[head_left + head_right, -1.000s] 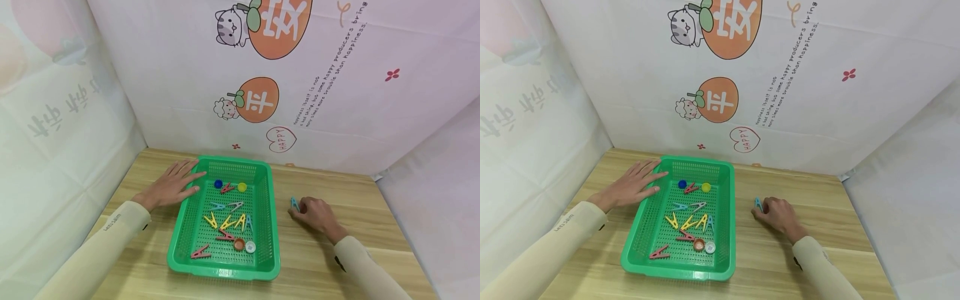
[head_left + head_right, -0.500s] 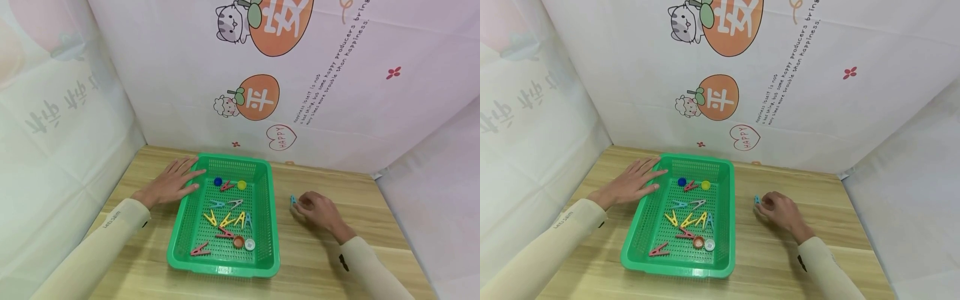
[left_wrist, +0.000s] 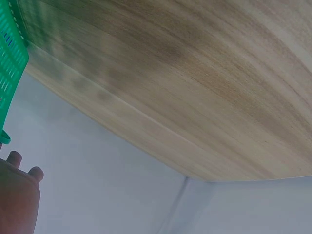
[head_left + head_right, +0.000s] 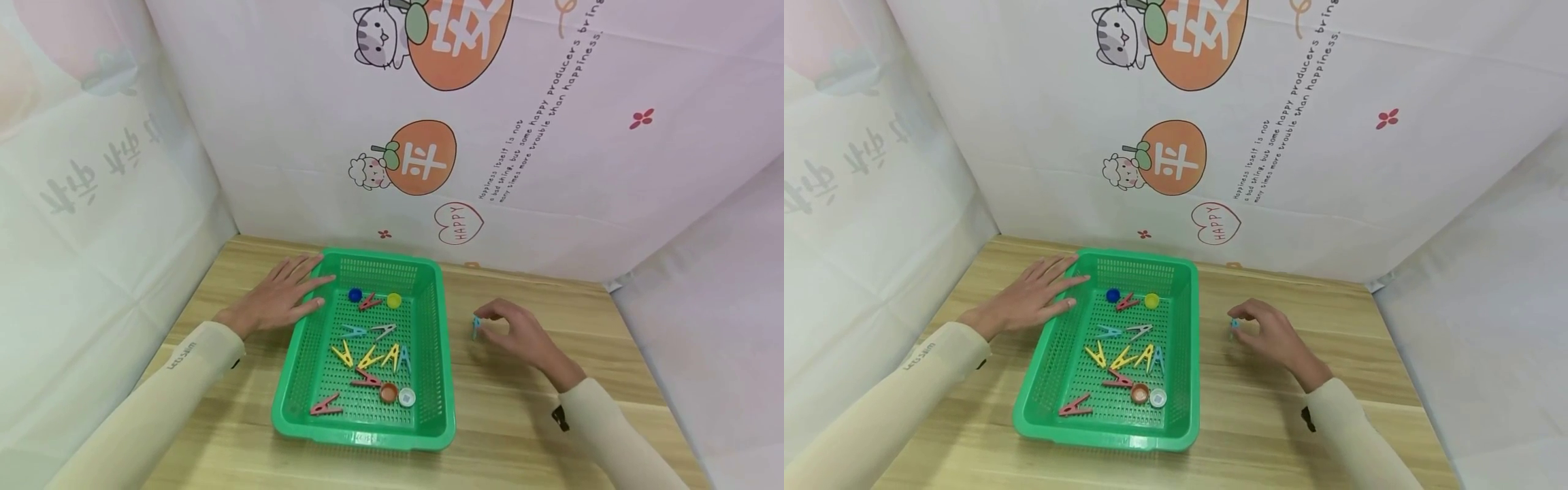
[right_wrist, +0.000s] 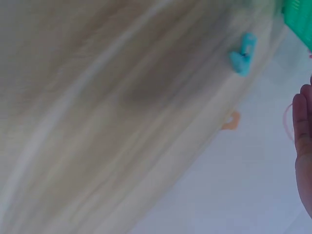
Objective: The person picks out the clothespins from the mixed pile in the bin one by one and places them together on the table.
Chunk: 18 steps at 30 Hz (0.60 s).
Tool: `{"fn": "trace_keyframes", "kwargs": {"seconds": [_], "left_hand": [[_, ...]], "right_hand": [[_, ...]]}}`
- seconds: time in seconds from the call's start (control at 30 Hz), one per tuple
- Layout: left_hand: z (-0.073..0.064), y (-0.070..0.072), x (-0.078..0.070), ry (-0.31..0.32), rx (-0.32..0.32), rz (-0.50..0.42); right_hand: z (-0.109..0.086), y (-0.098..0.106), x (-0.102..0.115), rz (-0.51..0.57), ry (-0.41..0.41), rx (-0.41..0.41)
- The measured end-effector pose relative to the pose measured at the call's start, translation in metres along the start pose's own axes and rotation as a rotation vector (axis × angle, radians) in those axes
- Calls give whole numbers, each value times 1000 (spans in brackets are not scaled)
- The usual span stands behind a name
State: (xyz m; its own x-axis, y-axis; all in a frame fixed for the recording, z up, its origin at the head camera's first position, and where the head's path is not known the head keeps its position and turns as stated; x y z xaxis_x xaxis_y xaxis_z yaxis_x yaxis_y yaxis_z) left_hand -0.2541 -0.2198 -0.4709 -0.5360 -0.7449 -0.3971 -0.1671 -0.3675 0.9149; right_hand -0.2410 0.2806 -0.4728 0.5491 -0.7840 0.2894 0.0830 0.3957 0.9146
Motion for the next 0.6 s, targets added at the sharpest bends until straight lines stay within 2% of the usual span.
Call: {"fn": "trace_keyframes", "kwargs": {"seconds": [0.27, 0.6], "left_hand": [[0, -1, 2, -5, -4, -12], [0, -1, 2, -7, -1, -15]], "right_hand": [[21, 12, 33, 86, 92, 42], [51, 13, 73, 136, 208, 116]]}}
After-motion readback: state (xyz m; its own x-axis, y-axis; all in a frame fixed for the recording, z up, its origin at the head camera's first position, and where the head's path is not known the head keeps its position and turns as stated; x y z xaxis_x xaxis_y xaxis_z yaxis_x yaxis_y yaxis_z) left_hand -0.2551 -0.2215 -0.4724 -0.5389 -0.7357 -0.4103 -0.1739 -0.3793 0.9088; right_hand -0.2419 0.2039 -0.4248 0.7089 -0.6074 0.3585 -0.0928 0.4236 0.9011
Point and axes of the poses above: each hand's wrist, its own z-axis towards the middle knuckle, its own y-axis out of the back of the hand, x = y × z, the point moved 2 cm from there along z, towards the middle knuckle, and after that the axes turned 10 degrees about -z, right-handed, at the moved point
